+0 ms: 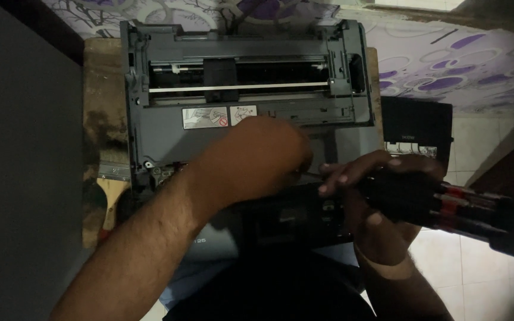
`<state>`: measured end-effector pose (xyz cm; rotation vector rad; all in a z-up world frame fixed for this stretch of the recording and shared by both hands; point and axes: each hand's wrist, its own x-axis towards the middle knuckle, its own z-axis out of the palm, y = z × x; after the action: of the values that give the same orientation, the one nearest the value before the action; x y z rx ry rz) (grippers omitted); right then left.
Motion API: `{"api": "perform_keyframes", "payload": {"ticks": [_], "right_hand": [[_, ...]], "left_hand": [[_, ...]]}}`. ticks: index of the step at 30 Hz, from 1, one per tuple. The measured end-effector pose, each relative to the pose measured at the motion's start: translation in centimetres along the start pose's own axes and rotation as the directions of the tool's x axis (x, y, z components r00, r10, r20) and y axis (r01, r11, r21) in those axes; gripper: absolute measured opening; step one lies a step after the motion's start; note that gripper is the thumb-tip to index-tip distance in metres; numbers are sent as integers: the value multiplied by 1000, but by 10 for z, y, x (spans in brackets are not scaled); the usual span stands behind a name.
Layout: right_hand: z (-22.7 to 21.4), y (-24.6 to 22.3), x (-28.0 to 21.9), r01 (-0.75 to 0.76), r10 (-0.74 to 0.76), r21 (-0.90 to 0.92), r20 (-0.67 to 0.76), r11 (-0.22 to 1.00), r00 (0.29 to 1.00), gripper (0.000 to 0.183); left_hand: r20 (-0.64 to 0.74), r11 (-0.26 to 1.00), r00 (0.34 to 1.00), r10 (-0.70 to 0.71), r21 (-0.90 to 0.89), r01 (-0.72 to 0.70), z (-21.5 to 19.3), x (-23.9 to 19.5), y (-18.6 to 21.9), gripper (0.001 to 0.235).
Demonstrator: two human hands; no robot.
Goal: The person uses a power drill to remove screws from the bottom of a printer. They then flip the printer over, remove the top cover, and manipulate internal components and wires with their hands.
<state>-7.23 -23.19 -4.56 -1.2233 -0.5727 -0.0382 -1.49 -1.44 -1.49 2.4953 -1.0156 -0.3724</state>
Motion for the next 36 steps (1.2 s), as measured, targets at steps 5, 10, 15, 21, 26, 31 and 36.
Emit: {"api": "perform_keyframes", "payload": {"ticks": [5,10,15,21,26,31,36], "right_hand": [[-4,6,-3,35,-35,-25,12,999,999,49],[4,5,3,15,-15,2,-24,1000,1000,46],[2,6,1,-83,87,106,-29,991,996,43],[6,0,4,-128,135,83,-90,988,987,46],[-2,4,0,-166,175,143,-54,976,983,49],[13,1,9,-187,183,139,43,972,982,47],[27,-3,10,-242,239,60,51,968,970,47]], "left_hand": [[-8,1000,1000,26,8,-26,3,0,-1,18],[-4,999,999,49,24,-49,14,5,-5,10],[17,998,999,52,21,-52,18,4,-5,11],[103,998,995,9,-61,-3,2,-2,-1,12],[220,964,973,-67,-237,120,-19,-16,1,17],[157,893,962,-224,-362,267,-40,-29,-20,68],[-114,948,941,-319,-39,317,-19,-25,-45,18]]}}
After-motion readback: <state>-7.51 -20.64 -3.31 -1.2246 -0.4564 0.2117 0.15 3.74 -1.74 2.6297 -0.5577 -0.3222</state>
